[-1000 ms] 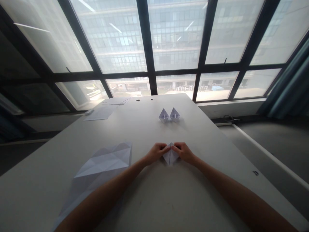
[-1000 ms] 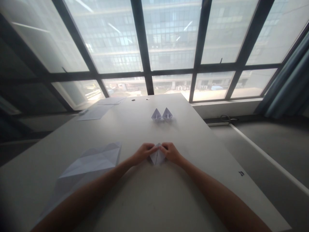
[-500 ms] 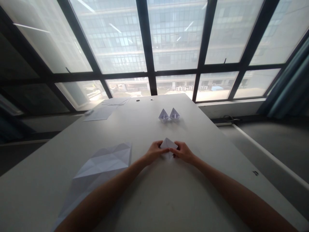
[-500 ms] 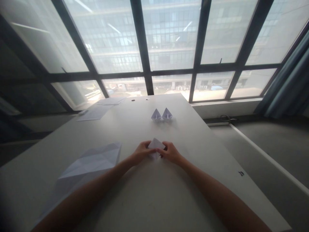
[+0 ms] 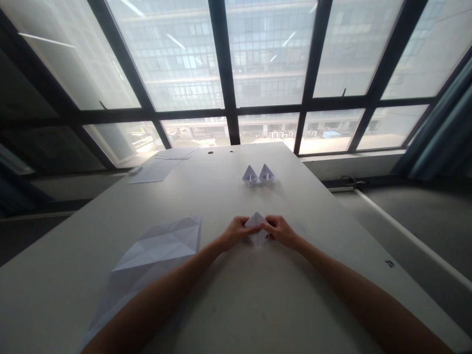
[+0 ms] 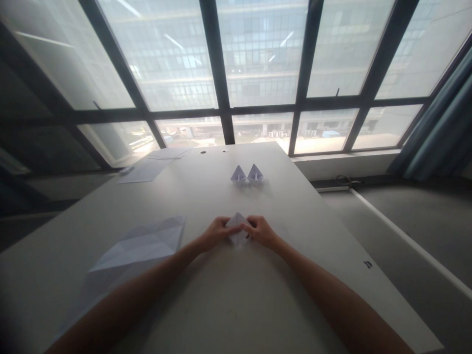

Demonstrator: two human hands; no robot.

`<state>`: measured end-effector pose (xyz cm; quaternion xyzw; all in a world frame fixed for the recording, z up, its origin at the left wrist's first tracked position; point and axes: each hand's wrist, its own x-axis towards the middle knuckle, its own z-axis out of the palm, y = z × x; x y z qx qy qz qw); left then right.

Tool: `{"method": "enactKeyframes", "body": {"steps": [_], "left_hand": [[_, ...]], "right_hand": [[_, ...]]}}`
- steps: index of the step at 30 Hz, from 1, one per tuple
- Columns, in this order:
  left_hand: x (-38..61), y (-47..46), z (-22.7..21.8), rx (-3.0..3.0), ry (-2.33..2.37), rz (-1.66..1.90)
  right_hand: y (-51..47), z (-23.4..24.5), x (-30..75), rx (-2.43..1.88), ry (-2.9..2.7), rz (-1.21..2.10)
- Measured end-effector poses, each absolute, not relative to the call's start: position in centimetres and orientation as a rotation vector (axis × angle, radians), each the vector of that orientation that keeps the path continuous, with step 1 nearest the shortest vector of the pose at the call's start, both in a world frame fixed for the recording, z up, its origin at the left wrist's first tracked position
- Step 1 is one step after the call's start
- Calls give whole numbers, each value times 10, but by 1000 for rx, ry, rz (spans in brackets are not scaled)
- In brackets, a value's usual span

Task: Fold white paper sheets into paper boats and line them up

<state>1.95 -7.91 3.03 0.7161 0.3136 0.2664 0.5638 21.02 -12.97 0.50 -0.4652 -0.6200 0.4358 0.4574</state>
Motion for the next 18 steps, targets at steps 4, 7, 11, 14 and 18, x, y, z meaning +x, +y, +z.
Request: {"method": "enactKeyframes", "body": {"steps": [4, 7, 11, 14, 18], "left_hand": [[20, -79, 30, 1787, 705, 554], [20, -77, 29, 1813, 700, 553], [19, -76, 28, 1787, 685, 537], [19, -75, 28, 1758, 677, 534], [19, -74, 26, 1699, 644, 542]], "right_hand": [[-128, 3, 211, -1138, -1589, 993], [-127, 1, 211, -1150, -1601, 989], [-127, 2, 211, -1155, -1596, 1003], [-127, 2, 210, -1153, -1559, 1045], [-127, 2, 210, -1161, -1506, 1084]]}}
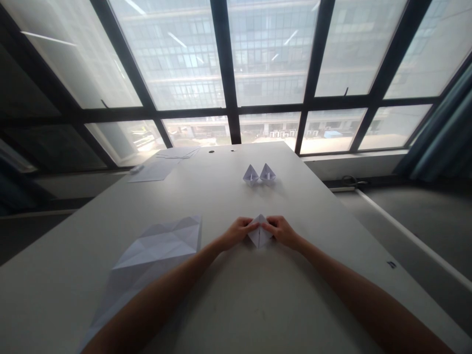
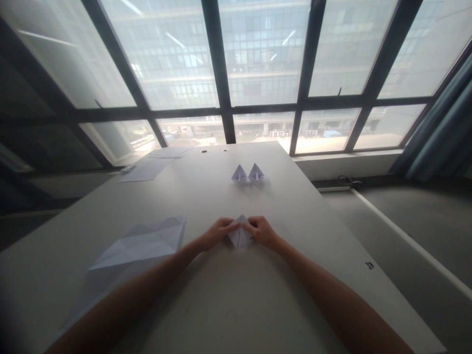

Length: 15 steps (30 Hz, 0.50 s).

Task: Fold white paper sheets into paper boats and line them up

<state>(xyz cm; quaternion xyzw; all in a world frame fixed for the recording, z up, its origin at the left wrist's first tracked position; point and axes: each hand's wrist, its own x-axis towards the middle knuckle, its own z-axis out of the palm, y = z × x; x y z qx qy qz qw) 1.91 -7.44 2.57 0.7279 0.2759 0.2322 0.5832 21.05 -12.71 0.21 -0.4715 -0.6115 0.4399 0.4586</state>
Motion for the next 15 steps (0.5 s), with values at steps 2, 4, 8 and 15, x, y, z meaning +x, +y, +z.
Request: {"method": "enactKeyframes", "body": {"steps": [2, 4, 8, 15], "left_hand": [[19, -74, 25, 1682, 633, 550], [19, -74, 25, 1673, 632, 560], [19, -75, 26, 1645, 645, 587], [21, -78, 27, 1552, 709, 638]], "right_hand": [[-127, 3, 211, -1156, -1493, 1078], [-128, 4, 210, -1150, -1482, 1073], [-130, 7, 209, -1178, -1461, 1060], [-130, 6, 208, -1188, -1402, 983]]}}
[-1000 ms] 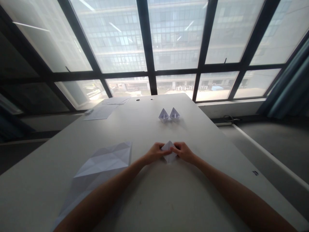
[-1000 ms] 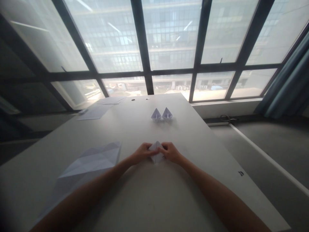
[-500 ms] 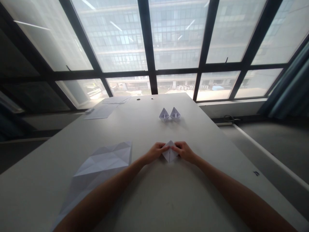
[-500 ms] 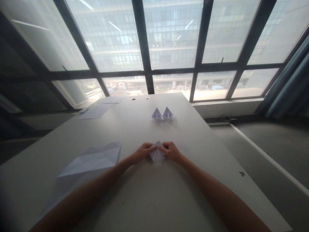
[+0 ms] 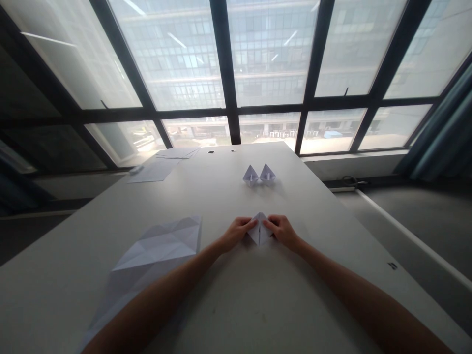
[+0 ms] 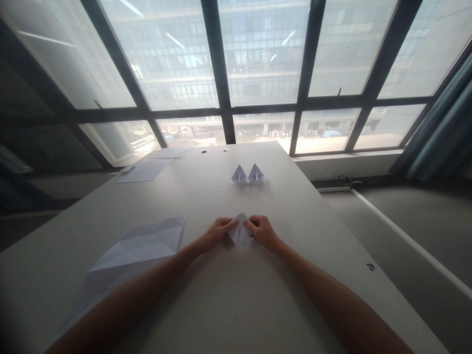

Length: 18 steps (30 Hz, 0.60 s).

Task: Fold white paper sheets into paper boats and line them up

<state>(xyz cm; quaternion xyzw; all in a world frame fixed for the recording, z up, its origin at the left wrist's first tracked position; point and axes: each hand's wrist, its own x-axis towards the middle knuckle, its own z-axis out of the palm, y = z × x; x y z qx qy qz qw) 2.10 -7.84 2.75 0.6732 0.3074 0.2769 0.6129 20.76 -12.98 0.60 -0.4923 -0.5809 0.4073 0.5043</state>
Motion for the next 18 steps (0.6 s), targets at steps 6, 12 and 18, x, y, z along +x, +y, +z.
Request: {"method": "enactKeyframes", "body": {"steps": [6, 12, 18], "left_hand": [[22, -80, 28, 1535, 720, 677], [22, -80, 28, 1544, 725, 695], [23, -81, 26, 1540, 779, 725]], "right_hand": [[-131, 7, 206, -1169, -1348, 948], [-131, 7, 206, -1206, -1317, 923], [-129, 2, 207, -1215, -1311, 918]]}}
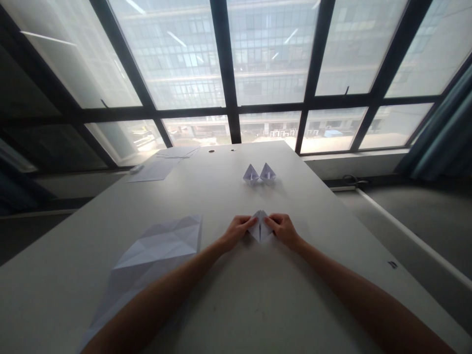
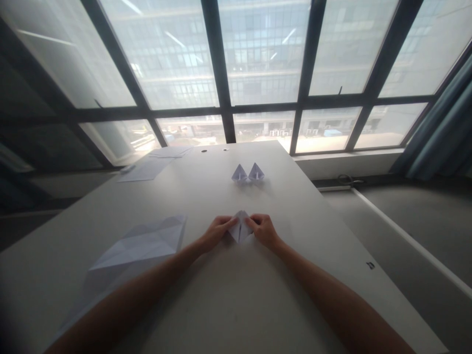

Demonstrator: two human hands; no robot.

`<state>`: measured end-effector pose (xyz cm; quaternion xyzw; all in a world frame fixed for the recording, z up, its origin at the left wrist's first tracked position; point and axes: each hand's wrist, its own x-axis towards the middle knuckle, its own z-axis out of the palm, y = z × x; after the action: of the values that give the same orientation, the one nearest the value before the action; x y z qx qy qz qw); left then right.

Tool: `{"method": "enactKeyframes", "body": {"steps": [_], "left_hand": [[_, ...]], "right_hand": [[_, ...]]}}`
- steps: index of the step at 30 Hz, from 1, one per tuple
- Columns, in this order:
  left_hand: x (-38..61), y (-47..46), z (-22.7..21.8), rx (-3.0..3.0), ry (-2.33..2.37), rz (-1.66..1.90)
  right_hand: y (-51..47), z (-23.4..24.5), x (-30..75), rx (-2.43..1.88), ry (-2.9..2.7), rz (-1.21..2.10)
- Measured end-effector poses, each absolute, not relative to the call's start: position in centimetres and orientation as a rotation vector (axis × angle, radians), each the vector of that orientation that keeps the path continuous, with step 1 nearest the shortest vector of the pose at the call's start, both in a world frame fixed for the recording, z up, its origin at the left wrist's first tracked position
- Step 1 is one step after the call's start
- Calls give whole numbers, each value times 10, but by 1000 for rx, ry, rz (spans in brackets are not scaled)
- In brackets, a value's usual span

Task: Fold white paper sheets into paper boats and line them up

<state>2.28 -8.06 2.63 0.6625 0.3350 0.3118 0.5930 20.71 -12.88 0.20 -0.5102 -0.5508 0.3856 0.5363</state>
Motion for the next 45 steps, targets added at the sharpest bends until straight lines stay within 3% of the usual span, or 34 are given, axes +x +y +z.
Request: {"method": "enactKeyframes", "body": {"steps": [13, 20, 28, 40, 45], "left_hand": [[22, -78, 21, 1189, 730, 769], [21, -63, 13, 928, 580, 965], [17, -53, 5, 751, 556, 1064], [19, -57, 7, 931, 667, 1124], [22, -74, 14, 1152, 706, 949]], "right_hand": [[-130, 4, 210, -1223, -1216, 783], [-123, 2, 219, -1214, -1047, 689], [-121, 4, 219, -1136, -805, 871], [-129, 9, 215, -1202, -1381, 1022], [-129, 11, 215, -1168, -1575, 1056]]}}
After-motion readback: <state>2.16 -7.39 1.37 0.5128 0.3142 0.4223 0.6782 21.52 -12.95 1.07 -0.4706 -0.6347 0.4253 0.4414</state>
